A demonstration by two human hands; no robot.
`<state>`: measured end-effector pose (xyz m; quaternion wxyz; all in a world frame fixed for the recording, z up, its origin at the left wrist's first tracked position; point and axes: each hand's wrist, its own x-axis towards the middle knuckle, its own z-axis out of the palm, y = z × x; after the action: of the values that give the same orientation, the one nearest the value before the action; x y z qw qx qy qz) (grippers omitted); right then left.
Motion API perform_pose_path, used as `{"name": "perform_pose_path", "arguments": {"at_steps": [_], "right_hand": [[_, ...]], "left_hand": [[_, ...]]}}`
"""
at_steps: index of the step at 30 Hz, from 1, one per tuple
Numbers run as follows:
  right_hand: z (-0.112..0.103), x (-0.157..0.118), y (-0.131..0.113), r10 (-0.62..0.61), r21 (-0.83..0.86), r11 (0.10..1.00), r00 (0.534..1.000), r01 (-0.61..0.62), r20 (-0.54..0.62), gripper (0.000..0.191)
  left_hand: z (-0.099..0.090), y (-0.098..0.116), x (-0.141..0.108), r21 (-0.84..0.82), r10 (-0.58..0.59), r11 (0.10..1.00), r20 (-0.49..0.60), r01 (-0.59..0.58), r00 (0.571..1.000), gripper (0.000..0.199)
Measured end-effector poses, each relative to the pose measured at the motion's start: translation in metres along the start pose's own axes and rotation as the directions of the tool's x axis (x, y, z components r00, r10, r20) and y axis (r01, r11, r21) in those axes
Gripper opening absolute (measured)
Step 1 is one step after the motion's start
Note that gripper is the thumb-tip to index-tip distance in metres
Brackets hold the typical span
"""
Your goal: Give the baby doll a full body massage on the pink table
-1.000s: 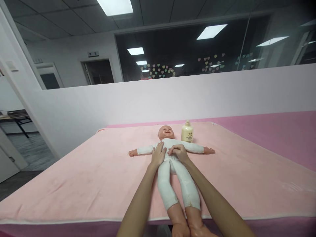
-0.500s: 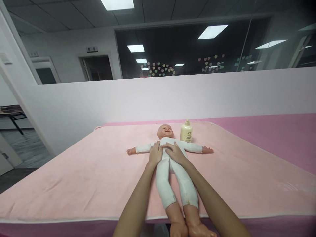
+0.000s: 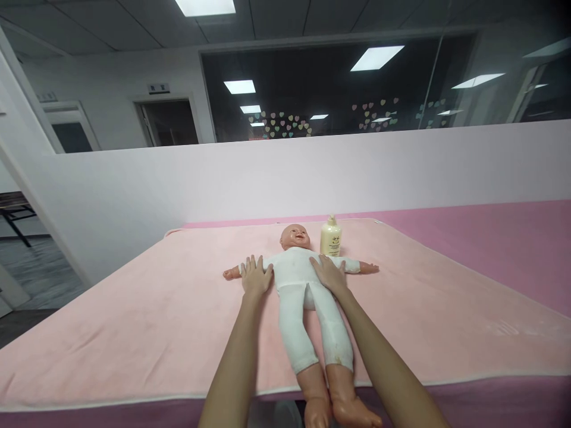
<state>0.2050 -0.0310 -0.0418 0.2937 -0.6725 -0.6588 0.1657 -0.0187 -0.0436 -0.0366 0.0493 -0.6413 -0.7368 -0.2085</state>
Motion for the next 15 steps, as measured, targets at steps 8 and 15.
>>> {"name": "perform_pose_path", "arguments": {"at_steps": [8,15], "right_hand": [[0.000,0.005,0.031,0.071,-0.072,0.993,0.970,-0.090,-0.234,0.049],[-0.012,0.015,0.067,0.343,0.086,0.932,0.780,-0.352,-0.523,0.045]], "left_hand": [[0.002,-0.009,-0.005,0.045,-0.057,0.997,-0.106,0.062,0.993,0.058],[-0.013,-0.013,-0.004,-0.095,-0.364,0.931,-0.306,0.352,0.880,0.050]]}}
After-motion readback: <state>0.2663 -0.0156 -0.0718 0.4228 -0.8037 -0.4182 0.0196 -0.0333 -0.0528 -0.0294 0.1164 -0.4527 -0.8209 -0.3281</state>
